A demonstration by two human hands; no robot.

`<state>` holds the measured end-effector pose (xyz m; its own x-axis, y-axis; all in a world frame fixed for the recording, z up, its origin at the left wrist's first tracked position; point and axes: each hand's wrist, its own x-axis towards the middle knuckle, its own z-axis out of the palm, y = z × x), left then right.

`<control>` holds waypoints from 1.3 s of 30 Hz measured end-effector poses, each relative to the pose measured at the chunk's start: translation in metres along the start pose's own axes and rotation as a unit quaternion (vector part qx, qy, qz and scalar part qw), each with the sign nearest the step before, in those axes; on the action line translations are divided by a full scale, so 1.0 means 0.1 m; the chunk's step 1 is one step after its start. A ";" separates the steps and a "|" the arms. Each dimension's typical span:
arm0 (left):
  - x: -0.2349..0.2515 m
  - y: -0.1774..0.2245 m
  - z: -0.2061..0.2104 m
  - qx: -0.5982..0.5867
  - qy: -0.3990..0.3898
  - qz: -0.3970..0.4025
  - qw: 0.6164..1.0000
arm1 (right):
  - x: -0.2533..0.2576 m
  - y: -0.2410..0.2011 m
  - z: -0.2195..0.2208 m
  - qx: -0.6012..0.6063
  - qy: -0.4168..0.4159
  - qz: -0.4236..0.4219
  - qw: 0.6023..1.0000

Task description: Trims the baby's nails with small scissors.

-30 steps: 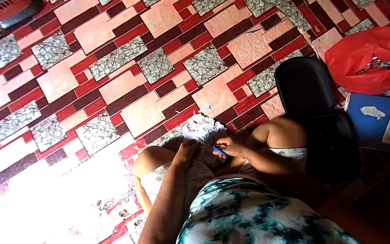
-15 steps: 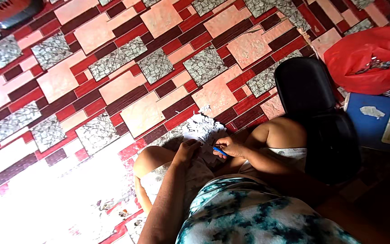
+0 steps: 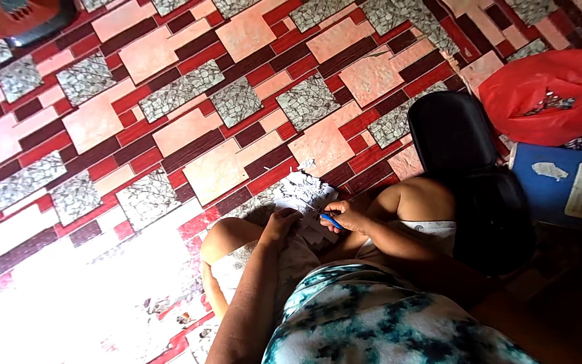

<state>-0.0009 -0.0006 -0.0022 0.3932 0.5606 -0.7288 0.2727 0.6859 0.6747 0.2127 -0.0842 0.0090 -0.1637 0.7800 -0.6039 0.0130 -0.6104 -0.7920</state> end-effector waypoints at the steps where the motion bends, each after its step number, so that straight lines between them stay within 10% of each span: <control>1: 0.00 0.00 0.00 0.000 -0.001 0.001 1.000 | 0.01 0.01 0.00 -0.001 0.000 -0.002 1.000; 39: -0.01 0.02 0.03 0.004 0.016 -0.005 1.000 | 0.03 0.06 0.00 -0.023 -0.040 0.001 0.999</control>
<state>0.0024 -0.0010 0.0001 0.3615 0.5687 -0.7388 0.2841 0.6875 0.6683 0.2120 -0.0853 0.0025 -0.2421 0.7642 -0.5979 0.0586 -0.6035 -0.7952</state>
